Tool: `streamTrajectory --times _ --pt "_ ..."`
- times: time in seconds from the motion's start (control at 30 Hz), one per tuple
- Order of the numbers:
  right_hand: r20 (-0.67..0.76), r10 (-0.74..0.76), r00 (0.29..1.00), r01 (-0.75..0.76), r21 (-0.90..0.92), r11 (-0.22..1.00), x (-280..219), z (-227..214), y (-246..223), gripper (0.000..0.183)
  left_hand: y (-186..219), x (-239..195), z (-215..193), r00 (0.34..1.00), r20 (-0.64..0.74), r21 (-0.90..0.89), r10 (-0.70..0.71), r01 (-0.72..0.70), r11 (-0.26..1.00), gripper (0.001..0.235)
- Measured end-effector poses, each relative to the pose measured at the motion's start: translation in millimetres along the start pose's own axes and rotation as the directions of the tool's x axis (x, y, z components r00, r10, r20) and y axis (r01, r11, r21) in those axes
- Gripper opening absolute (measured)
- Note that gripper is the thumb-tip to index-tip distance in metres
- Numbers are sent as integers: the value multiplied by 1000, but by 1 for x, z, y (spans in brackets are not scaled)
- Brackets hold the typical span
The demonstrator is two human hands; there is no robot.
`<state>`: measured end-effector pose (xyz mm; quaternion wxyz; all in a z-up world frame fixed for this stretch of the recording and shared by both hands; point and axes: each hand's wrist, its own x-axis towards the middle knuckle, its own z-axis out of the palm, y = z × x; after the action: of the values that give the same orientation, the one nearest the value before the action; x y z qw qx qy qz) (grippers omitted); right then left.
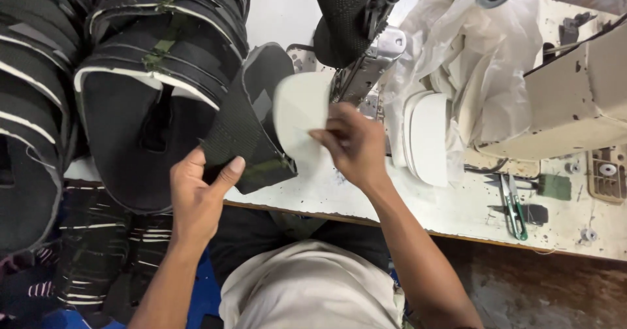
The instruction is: The person repeatedly picks up black sandals from a stack, places a white paper insert into the strap, and sews the strap using a sewing machine. The person then removes the finished sandal and repeats the process for multiple items.
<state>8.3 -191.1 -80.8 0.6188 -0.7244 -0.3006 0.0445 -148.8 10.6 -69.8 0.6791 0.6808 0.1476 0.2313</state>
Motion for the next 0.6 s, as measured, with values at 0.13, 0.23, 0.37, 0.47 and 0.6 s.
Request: streamTrajectory --times 0.13,0.23,0.37,0.47,0.6 --pt "206 74 976 -31 -207 978 26 21 -17 15 1 7 1 999 17 49 51 -52 997 30" --pt "338 90 937 -84 -34 996 20 23 -18 21 -4 14 1 998 -26 95 64 -61 994 29" --pt "350 119 929 -185 159 970 13 15 -14 22 -6 20 7 991 -36 181 129 -121 976 28" --pt "367 172 914 -242 154 958 7 9 -18 15 -20 17 11 980 -53 261 191 -171 950 26" --pt "292 -31 956 56 -76 996 -5 12 -24 42 -3 22 21 983 -71 161 166 -153 975 52"
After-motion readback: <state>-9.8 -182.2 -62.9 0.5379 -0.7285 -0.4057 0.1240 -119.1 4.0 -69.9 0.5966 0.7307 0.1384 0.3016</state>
